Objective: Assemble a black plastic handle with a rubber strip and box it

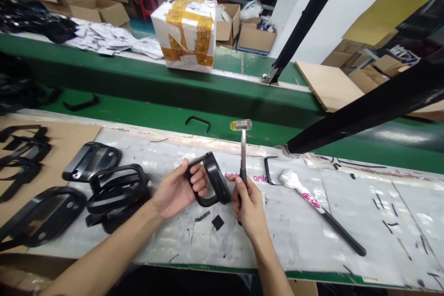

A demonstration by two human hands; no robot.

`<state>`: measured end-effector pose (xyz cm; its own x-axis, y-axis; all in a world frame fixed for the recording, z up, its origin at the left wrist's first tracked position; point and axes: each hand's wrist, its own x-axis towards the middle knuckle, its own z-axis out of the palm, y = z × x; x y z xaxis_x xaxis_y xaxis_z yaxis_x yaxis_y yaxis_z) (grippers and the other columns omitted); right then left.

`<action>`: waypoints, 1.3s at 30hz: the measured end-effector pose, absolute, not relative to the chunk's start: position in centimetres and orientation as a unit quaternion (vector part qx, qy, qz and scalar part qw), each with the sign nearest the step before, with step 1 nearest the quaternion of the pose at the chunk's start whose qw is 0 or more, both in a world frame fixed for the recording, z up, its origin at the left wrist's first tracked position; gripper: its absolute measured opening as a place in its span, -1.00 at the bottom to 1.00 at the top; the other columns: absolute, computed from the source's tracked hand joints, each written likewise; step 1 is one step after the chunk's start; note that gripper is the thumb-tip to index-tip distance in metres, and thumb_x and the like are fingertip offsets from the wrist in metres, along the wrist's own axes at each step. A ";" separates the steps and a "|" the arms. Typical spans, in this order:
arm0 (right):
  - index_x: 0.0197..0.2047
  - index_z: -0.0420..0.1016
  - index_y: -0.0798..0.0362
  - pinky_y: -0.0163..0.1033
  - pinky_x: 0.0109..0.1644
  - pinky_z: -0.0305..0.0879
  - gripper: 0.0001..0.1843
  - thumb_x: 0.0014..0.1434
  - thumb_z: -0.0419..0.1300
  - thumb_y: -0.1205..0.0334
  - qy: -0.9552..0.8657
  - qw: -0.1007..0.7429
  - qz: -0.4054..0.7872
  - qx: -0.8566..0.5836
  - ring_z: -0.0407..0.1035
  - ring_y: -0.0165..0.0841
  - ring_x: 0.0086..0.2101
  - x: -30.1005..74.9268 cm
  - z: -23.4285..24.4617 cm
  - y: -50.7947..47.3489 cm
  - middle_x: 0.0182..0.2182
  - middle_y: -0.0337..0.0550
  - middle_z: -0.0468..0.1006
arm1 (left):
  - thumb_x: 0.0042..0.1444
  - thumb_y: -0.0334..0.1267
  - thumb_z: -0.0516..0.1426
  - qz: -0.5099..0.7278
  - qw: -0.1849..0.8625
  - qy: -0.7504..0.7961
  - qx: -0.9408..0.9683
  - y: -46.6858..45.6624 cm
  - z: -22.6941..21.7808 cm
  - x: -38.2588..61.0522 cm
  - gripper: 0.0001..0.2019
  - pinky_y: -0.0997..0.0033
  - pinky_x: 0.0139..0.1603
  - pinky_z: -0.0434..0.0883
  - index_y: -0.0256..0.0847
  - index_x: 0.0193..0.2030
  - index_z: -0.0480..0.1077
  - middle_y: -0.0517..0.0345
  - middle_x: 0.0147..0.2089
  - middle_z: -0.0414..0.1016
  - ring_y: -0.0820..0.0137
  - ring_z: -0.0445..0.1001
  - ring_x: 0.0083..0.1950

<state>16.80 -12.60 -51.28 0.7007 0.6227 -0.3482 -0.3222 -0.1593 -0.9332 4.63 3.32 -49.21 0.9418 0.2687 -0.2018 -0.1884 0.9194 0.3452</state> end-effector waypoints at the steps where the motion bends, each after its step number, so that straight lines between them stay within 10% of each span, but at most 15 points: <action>1: -0.10 0.43 0.02 -0.42 -0.71 -0.14 -0.39 0.21 0.31 -0.40 -0.130 0.621 0.356 -0.686 -0.12 -0.54 -0.72 17.3 -51.2 -13.0 -0.65 -0.51 0.12 | 0.19 -0.01 0.39 0.124 0.971 0.123 0.165 3.4 -49.4 4.6 -0.61 0.46 -0.34 0.41 -0.24 -0.36 0.36 0.26 -0.43 0.24 0.47 0.29 -0.42; 10: 0.05 0.66 0.08 0.01 -0.09 0.55 -0.41 0.32 0.21 -0.28 -0.340 0.300 0.119 -0.883 0.59 -0.05 -0.25 22.0 -52.1 -19.7 -0.18 0.06 0.70 | 0.23 0.08 0.34 0.137 0.962 0.127 0.199 4.4 -48.9 4.1 -0.55 0.60 -0.55 0.23 -0.25 -0.38 0.33 0.34 -0.53 0.23 0.60 0.10 -0.59; 16: 0.60 0.08 -0.08 0.31 0.50 0.11 0.16 0.14 0.32 -0.50 -0.494 0.419 0.232 -0.726 0.11 0.18 0.45 20.1 -46.0 -20.2 0.51 0.15 0.16 | 0.29 0.13 0.27 -0.013 0.945 0.090 0.314 2.0 -46.8 2.1 -0.54 0.57 -0.64 0.07 -0.24 -0.39 0.37 0.36 -0.65 0.19 0.61 0.00 -0.69; 18: 0.59 0.11 -0.06 0.25 0.48 0.18 0.31 -0.05 0.48 -0.47 -0.526 0.420 0.295 -0.678 0.20 0.21 0.40 18.8 -43.3 -18.8 0.45 0.18 0.27 | 0.31 0.14 0.25 -0.072 0.936 0.083 0.333 0.7 -46.0 1.3 -0.53 0.55 -0.61 0.07 -0.24 -0.37 0.37 0.33 -0.65 0.23 0.59 0.04 -0.68; 24: -0.02 0.60 0.00 -0.21 -0.07 0.49 -0.51 -0.10 0.45 0.28 -0.566 0.255 0.474 -0.624 0.49 -0.22 -0.23 15.9 -40.4 -15.6 -0.19 -0.19 0.56 | 0.39 0.07 0.18 -0.162 0.925 0.167 0.301 -2.2 -44.7 -1.9 -0.57 0.48 -0.42 0.17 -0.28 -0.32 0.41 0.25 -0.52 0.27 0.52 0.21 -0.53; 39: -0.16 0.51 -0.03 -0.19 -0.08 0.44 -0.66 -0.04 0.43 0.24 -0.451 0.338 0.559 -0.608 0.44 -0.23 -0.23 12.9 -40.0 -18.6 -0.19 -0.17 0.51 | 0.37 0.12 0.18 -0.197 0.919 0.195 0.279 -3.8 -42.9 -4.7 -0.56 0.45 -0.41 0.12 -0.22 -0.34 0.37 0.27 -0.50 0.20 0.51 0.14 -0.51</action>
<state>12.94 -18.59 -39.99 -0.0319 0.9268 -0.3741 0.1711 -0.3637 -0.9157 -4.71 -3.84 -42.85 0.8465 -0.2530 -0.4684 0.4708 0.7666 0.4368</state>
